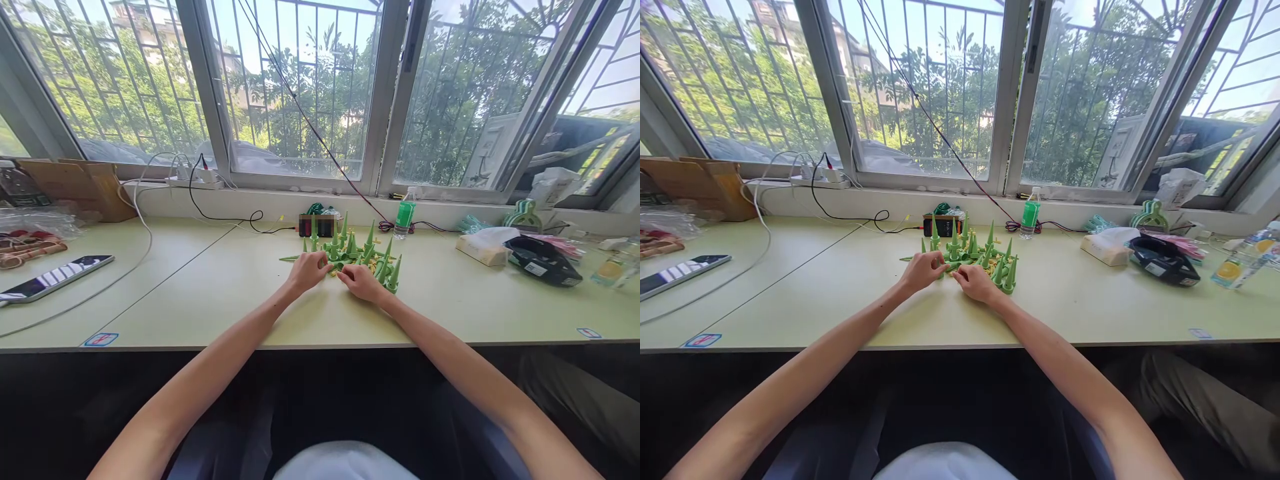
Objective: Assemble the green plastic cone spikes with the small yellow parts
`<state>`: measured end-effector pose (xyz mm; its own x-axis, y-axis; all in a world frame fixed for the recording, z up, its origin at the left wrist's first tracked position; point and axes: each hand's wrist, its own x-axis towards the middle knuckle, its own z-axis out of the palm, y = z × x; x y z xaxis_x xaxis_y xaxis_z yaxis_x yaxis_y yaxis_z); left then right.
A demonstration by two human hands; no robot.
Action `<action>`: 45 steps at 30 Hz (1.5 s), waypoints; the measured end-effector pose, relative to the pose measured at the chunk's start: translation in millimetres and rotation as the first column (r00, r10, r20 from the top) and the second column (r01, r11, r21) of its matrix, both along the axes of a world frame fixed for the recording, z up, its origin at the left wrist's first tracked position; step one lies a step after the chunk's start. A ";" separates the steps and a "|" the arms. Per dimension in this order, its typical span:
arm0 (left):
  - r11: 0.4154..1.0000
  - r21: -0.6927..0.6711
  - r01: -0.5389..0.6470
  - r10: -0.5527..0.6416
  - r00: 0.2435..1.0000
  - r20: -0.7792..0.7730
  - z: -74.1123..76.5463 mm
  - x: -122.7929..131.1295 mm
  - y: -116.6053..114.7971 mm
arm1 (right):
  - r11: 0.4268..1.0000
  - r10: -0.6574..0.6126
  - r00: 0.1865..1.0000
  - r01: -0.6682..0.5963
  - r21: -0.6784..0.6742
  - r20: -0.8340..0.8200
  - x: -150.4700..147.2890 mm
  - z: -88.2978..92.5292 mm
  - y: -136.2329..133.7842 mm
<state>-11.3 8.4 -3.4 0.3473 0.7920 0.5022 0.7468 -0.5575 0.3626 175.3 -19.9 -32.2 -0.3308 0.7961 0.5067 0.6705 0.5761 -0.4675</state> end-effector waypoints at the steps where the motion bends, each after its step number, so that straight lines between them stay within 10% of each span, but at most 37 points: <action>1: 1.000 -0.024 0.005 -0.006 0.999 -0.046 -1.3 0.6 -0.3 | 1.000 -0.015 1.000 0.015 -0.005 -0.007 0.3 0.1 0.1; 21: 0.989 -0.142 -0.040 -0.002 0.959 -0.283 -14.4 1.9 4.6 | 0.987 -0.156 0.980 0.160 0.023 -0.122 6.8 0.2 3.3; 45: 0.984 -0.147 0.098 -0.120 0.981 -0.152 -12.8 5.8 -1.0 | 0.993 -0.119 0.992 0.119 0.003 -0.031 5.7 -1.5 4.0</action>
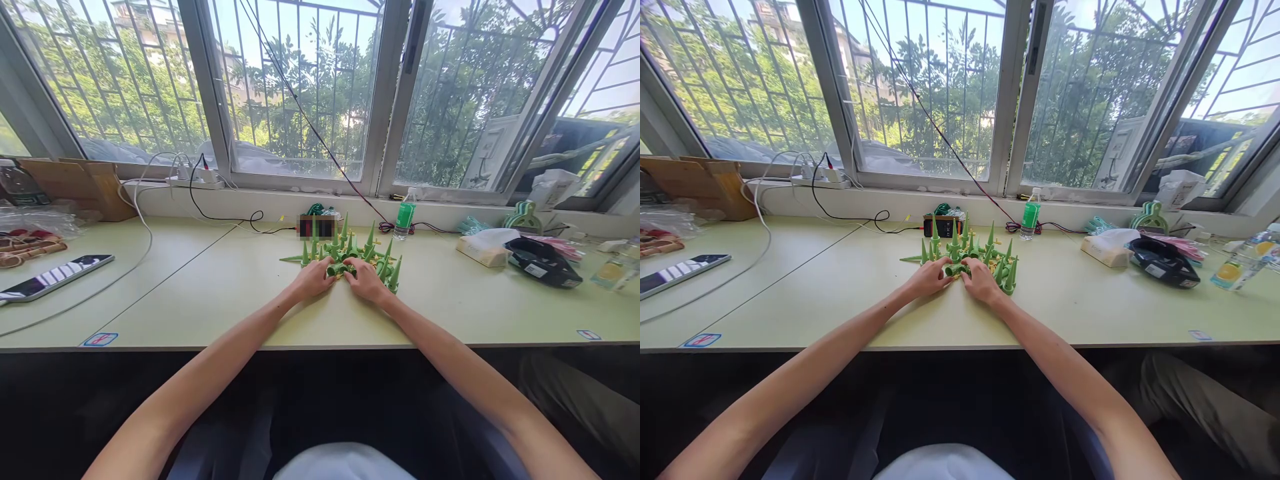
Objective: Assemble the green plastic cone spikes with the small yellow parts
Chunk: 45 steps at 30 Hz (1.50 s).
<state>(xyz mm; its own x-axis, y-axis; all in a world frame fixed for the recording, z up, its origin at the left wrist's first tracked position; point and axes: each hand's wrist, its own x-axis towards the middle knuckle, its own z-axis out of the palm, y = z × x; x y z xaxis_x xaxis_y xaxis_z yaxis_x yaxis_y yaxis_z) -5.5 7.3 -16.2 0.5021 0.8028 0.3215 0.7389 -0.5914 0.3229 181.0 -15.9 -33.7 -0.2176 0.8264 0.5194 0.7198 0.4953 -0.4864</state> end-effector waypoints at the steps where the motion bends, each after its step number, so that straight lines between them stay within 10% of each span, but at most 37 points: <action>1: 1.000 -0.005 -0.002 0.002 1.000 -0.002 -0.3 0.0 0.5 | 1.000 0.000 1.000 0.000 0.006 0.001 0.2 -0.8 0.7; 27: 1.000 0.021 0.002 -0.002 1.000 0.008 4.3 2.0 -4.5 | 0.993 0.113 0.989 -0.110 0.038 -0.099 -1.9 5.9 -5.8; 45: 0.996 0.087 0.006 -0.006 1.000 -0.005 3.9 4.1 -7.4 | 0.990 -0.121 0.992 0.118 0.074 0.033 6.9 5.5 -3.6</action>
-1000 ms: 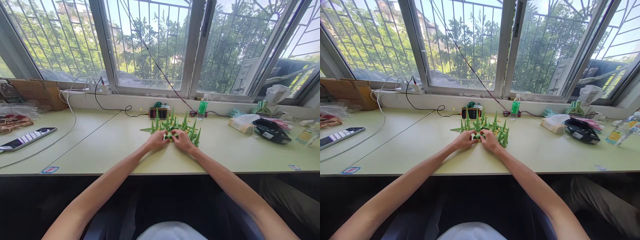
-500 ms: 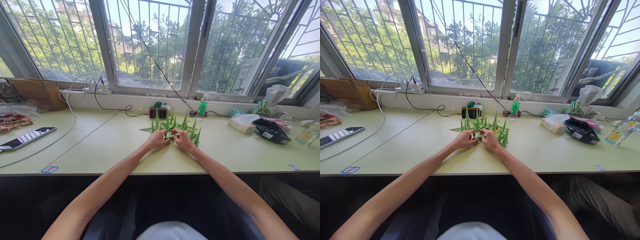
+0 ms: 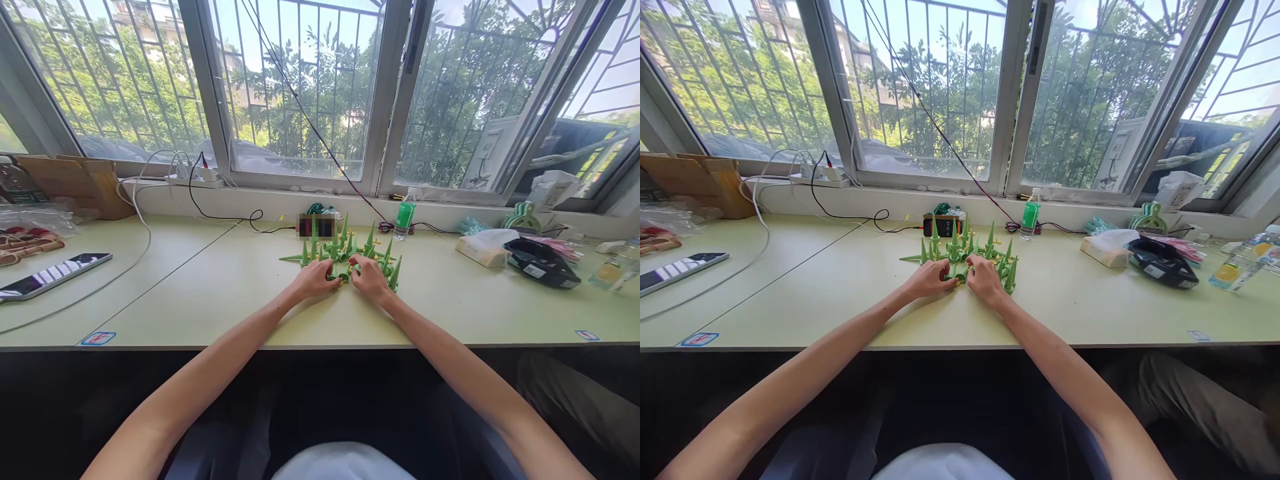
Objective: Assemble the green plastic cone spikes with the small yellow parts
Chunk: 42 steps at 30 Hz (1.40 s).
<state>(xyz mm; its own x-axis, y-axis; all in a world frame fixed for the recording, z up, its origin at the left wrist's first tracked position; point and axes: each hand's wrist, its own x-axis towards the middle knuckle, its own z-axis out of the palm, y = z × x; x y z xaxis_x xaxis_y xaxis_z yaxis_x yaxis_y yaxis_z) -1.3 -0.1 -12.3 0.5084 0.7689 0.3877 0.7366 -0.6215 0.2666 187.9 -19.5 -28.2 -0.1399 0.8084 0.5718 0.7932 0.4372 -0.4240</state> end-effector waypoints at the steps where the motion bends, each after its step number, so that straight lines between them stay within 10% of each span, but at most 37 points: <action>1: 1.000 0.005 0.004 -0.004 1.000 0.006 -0.2 0.3 -0.2 | 1.000 0.010 1.000 -0.010 0.006 0.000 -0.4 0.0 0.1; 42: 0.990 0.133 -0.040 -0.032 0.866 0.500 15.1 3.2 -9.8 | 0.973 0.225 0.974 -0.223 -0.055 0.026 -8.5 -8.9 2.1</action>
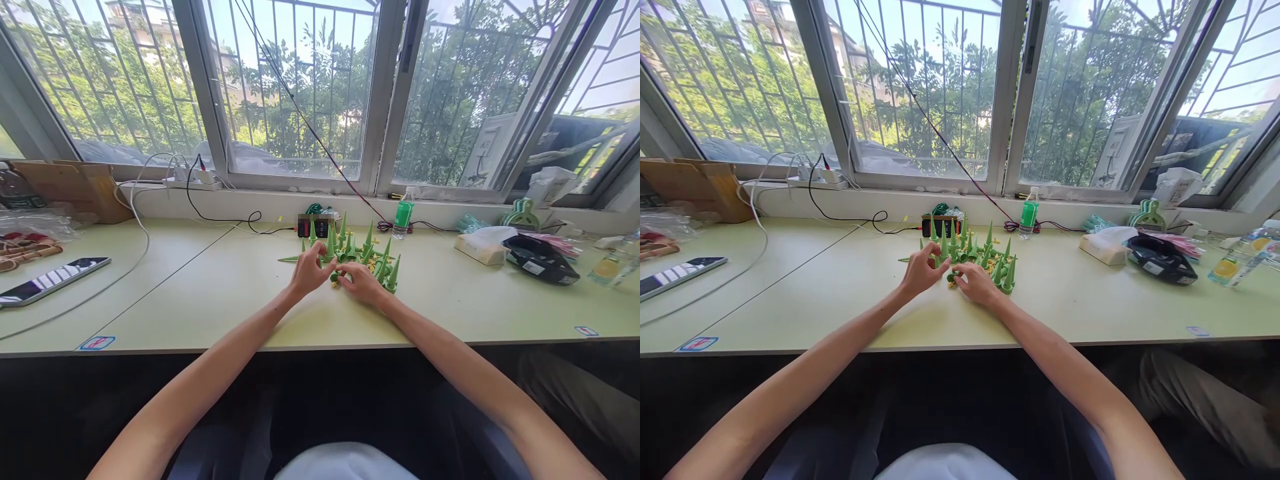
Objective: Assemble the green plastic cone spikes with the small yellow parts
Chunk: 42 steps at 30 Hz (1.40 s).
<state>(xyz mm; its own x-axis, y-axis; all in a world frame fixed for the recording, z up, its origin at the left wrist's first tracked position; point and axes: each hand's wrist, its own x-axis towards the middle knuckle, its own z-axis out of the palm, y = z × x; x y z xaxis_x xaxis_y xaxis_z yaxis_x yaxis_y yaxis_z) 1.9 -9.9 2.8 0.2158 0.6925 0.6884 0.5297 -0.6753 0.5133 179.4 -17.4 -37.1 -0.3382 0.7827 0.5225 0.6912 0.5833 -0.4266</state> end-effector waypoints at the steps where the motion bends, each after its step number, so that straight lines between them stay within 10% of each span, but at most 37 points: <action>1: 1.000 0.000 0.003 -0.003 1.000 0.003 0.1 0.1 -0.1 | 1.000 0.004 1.000 -0.004 0.006 -0.002 -0.2 0.3 -0.6; 28: 1.000 0.005 0.011 -0.011 0.996 0.092 1.3 0.3 -0.3 | 0.998 0.053 0.999 -0.052 0.041 -0.013 0.0 2.5 -4.0; 42: 0.996 -0.068 0.052 -0.049 0.997 0.051 1.7 1.8 -1.4 | 0.993 -0.120 0.993 0.120 0.006 0.001 -3.5 0.6 3.7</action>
<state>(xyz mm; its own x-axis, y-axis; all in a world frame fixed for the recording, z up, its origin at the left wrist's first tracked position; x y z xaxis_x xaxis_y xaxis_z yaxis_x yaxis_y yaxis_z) 3.7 -11.4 4.4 0.2184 0.7277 0.6502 0.4685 -0.6626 0.5843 175.9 -13.7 -36.5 -0.2425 0.8147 0.5267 0.7571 0.4984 -0.4223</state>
